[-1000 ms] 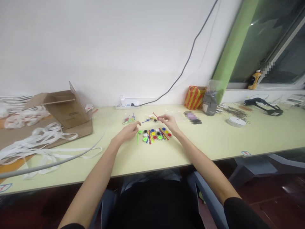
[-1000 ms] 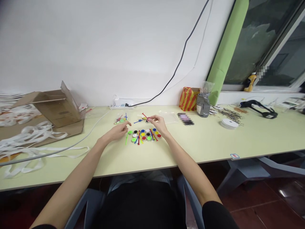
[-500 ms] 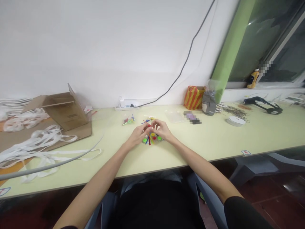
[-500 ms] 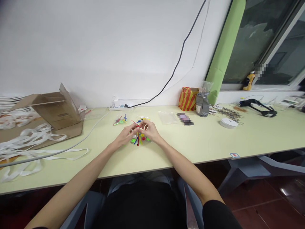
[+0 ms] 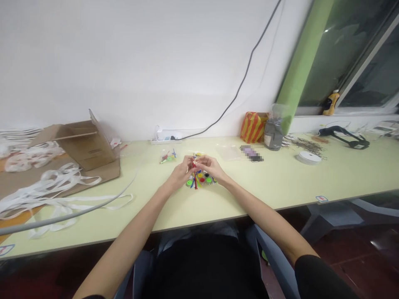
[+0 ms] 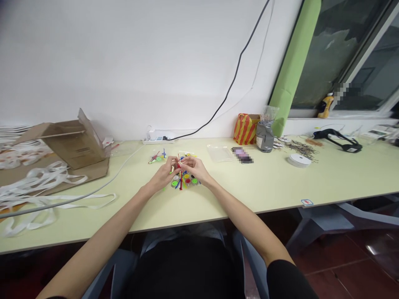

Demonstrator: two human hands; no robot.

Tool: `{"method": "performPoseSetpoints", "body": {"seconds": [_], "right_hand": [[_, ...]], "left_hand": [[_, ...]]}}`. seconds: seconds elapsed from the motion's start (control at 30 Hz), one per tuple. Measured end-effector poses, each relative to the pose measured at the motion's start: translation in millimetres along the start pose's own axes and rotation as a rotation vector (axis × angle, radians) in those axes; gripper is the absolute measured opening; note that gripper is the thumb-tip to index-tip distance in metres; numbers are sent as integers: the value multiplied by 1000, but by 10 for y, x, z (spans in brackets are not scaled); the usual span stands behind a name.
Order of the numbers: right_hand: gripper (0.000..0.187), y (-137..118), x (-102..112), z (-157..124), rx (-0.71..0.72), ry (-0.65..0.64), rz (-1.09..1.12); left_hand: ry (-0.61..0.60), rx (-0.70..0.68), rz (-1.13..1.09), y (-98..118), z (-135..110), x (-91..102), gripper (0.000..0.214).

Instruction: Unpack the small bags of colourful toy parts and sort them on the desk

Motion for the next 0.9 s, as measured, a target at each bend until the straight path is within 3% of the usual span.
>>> {"method": "performPoseSetpoints", "body": {"seconds": [0.3,0.57,0.9], "right_hand": [[42,-39,-96,-12,-25,-77,1],[42,-66,-113,-64,-47,-167,87],[37,-20,-51,-44,-65,-142,-2]], "left_hand": [[-39,4,83,67,17,9,18],[-125,40,-187,169,-11,-153,27],[-59,19,-79,95,6,-61,27]]}}
Point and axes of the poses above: each hand's wrist, its own z-axis towards the middle knuckle, its own x-axis out of the back of the hand, y = z × x, the point moved 10 cm from there along z, towards the middle knuckle, and after that the axes turned 8 degrees about -z, right-handed, at the moved point
